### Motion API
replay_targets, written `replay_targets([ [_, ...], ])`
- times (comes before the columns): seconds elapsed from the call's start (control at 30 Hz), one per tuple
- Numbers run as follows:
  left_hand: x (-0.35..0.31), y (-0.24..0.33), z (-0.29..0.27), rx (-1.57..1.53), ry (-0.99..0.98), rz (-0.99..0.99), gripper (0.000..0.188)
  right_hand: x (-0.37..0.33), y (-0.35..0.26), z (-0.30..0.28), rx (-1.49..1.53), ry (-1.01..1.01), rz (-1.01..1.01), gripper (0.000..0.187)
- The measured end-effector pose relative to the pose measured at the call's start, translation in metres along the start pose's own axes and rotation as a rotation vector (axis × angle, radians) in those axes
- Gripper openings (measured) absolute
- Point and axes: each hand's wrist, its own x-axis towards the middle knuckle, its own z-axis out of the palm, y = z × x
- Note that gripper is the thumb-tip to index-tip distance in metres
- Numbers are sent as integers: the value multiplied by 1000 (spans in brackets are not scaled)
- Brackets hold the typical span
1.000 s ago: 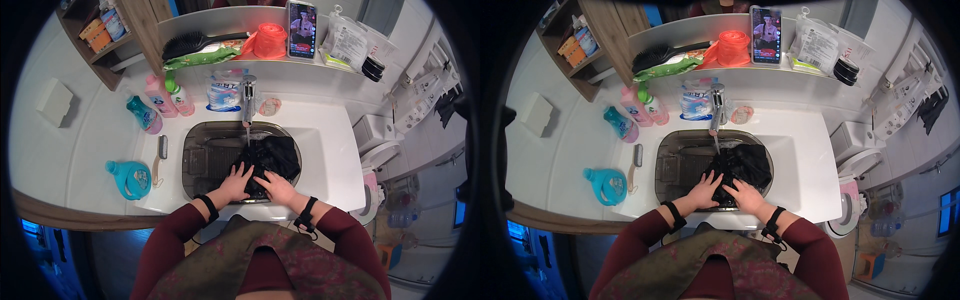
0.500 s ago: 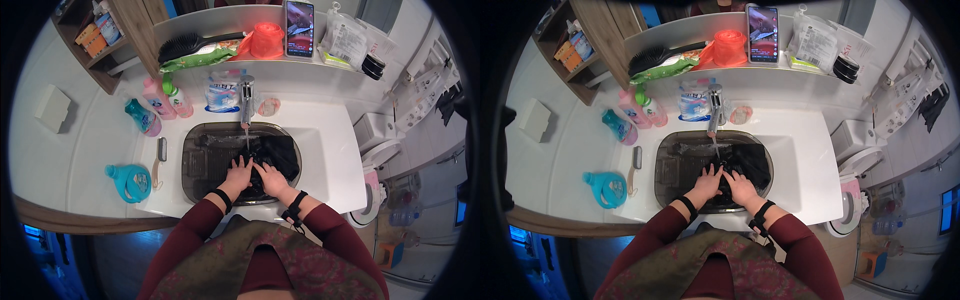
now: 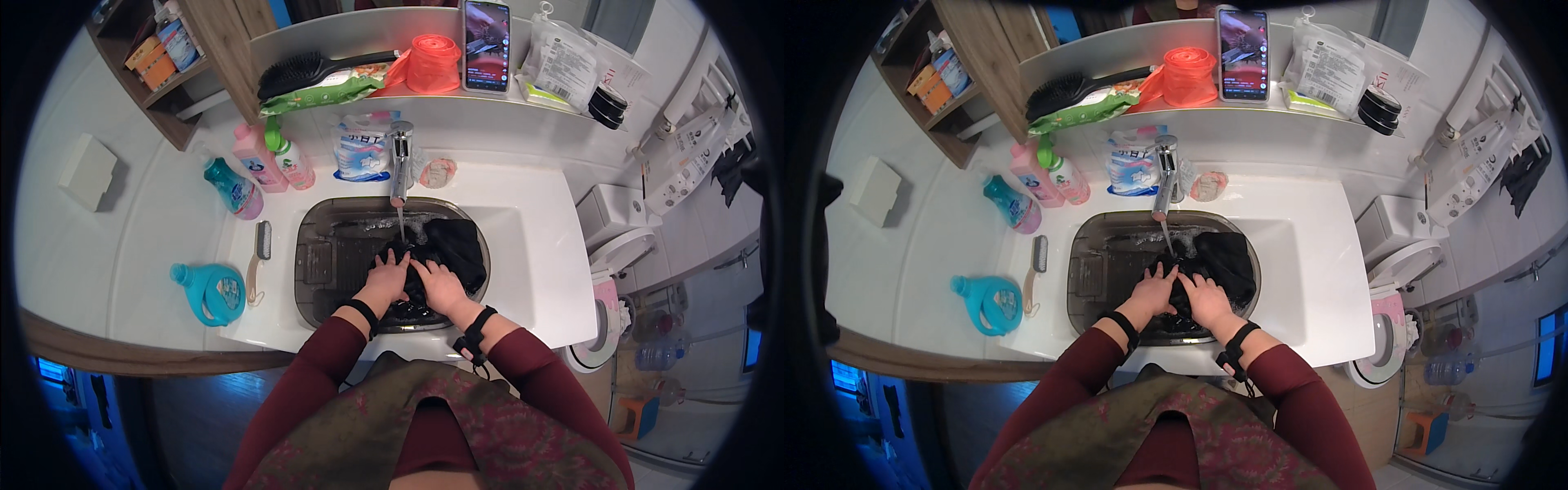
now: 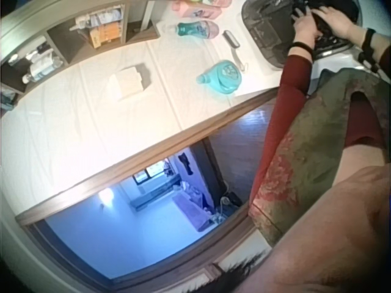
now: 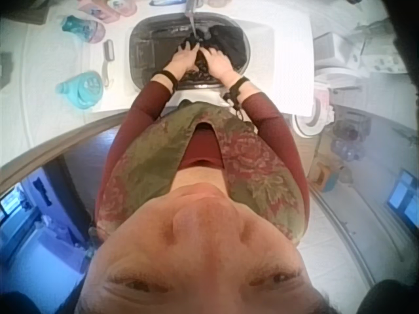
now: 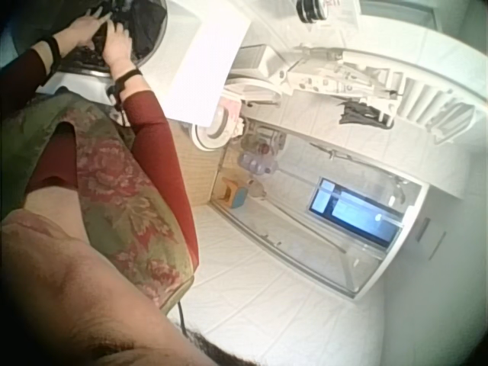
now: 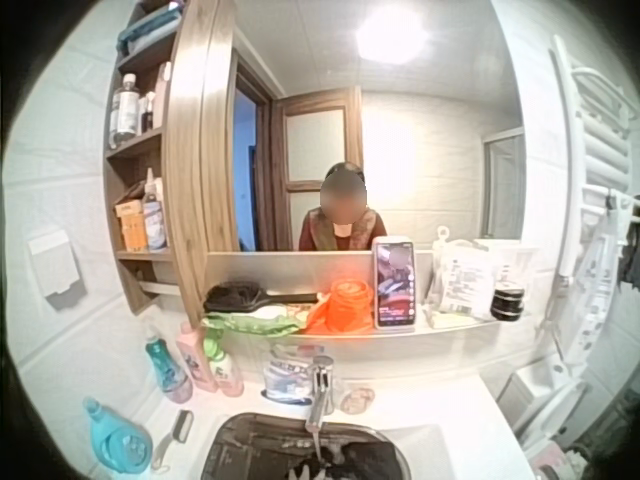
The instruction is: The person hand-washes a black garment in a sink under running water. They repeatedly rub, squeeze, and rinse the fabric, occasionally lifting and repositioning it. The garment remains in the sink throughout the clip.
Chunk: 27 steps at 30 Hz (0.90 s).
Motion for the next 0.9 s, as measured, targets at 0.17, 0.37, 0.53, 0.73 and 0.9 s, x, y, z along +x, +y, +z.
replay_targets([
  [0.17,-5,2,-1,-17,8,-11,121,-1,-3,-1,-15,-32,23,85],
  [0.37,-5,3,-3,-22,-20,-22,122,-1,-3,-4,-30,-34,-2,79],
  [0.53,-4,2,-2,-16,-10,-11,122,-2,-5,-4,-18,-50,30,82],
  [0.73,-4,1,-2,-16,-2,-8,121,0,-6,-5,-5,-50,45,85],
  [0.9,-4,0,0,-18,15,-2,121,-1,-7,-4,-5,-69,52,86],
])
